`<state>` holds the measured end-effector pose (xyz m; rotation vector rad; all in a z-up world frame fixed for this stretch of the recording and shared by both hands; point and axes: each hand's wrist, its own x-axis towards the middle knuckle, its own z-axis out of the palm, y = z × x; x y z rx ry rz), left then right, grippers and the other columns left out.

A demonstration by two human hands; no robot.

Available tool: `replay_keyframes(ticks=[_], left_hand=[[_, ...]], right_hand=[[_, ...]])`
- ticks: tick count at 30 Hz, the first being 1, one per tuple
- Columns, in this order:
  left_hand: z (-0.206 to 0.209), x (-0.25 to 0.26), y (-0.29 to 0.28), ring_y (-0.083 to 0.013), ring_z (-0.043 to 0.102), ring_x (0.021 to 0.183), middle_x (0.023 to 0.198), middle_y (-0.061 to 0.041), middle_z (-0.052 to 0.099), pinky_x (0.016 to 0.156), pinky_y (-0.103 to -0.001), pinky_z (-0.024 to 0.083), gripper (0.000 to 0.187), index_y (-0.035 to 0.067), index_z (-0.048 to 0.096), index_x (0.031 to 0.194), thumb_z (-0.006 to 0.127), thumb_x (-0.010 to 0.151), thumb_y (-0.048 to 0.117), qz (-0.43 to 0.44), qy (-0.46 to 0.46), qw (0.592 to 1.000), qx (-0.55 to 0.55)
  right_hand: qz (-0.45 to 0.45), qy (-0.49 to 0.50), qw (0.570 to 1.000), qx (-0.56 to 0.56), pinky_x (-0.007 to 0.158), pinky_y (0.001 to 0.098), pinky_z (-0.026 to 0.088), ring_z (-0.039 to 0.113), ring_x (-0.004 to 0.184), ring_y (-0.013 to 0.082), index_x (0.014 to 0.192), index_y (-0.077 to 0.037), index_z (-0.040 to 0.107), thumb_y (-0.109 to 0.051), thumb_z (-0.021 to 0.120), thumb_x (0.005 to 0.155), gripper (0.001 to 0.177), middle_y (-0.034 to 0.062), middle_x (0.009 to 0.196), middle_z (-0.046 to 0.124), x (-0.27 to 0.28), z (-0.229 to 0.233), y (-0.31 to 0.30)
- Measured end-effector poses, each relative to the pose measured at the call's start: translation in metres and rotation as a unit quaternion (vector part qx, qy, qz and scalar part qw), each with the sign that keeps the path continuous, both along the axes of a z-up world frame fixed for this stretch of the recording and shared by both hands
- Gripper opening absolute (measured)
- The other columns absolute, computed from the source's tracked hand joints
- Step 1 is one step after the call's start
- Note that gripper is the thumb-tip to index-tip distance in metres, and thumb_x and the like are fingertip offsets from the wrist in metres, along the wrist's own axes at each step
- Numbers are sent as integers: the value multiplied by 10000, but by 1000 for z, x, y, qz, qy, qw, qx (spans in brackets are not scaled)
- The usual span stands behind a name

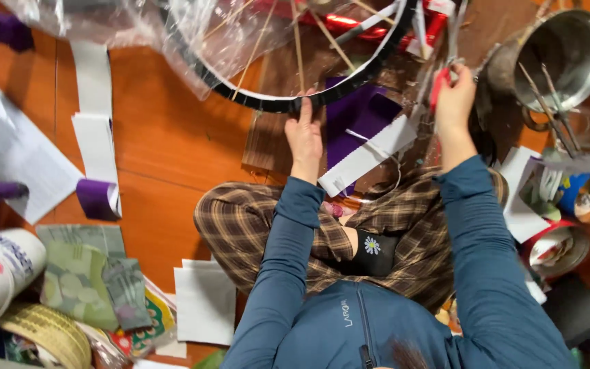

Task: Applying black tape to the rim of a bicycle wheel and cutting materials with scissors

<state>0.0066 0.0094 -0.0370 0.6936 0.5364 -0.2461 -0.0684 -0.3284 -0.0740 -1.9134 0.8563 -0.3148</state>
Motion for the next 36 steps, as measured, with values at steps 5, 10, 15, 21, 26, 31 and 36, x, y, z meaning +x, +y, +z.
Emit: replay_keyframes(ticks=[5,10,15,21,26,31,36], left_hand=[[-9,1,8,-225,779,1060,1308,-161,774,824,-247,617,494,-21,665,1382,834,976,203,-14,6,1000,-19],[-23,4,16,-177,741,886,1130,-125,778,683,-240,549,413,-14,698,1157,826,977,335,-34,15,999,23],[-11,5,18,-247,769,1037,1185,-119,772,942,-370,647,494,8,699,1229,790,997,435,-39,-5,999,-31],[-10,-9,27,-395,639,1265,1334,-225,652,1132,-508,570,782,-42,554,1433,771,929,515,-64,44,996,-31],[20,-39,35,-375,682,1251,1370,-292,661,1104,-440,592,480,-61,563,1423,612,1073,263,-159,33,981,105],[6,-58,41,-305,789,1140,1260,-194,773,971,-385,670,326,37,646,1386,641,1140,250,-239,-24,957,162],[12,-71,40,-266,815,1066,1203,-187,801,911,-350,681,308,50,677,1377,649,1132,234,-291,-51,929,222]], right_hand=[[-3,2,980,-201,932,437,583,752,1075,378,1404,-5,626,-7,727,967,448,213,1248,776,-11,1,7],[-23,-21,980,-195,799,390,602,748,902,282,1406,-21,624,-89,796,1036,413,155,1115,782,-33,33,8],[-11,-37,991,-126,836,348,594,729,926,243,1391,93,639,-134,866,1039,477,170,1130,797,-83,65,28],[34,100,992,-71,698,360,564,713,800,244,1375,11,718,-57,716,994,388,135,1000,785,-87,87,42],[130,84,969,-193,792,502,588,725,882,454,1213,46,693,-28,693,956,268,251,1045,767,-77,47,50],[146,277,920,-235,828,575,635,787,1002,420,1130,-204,837,-447,701,1037,293,143,977,811,-79,6,32],[15,277,927,-253,865,605,640,693,1133,465,1223,-42,704,-272,863,984,368,216,1209,670,-67,-12,-10]])
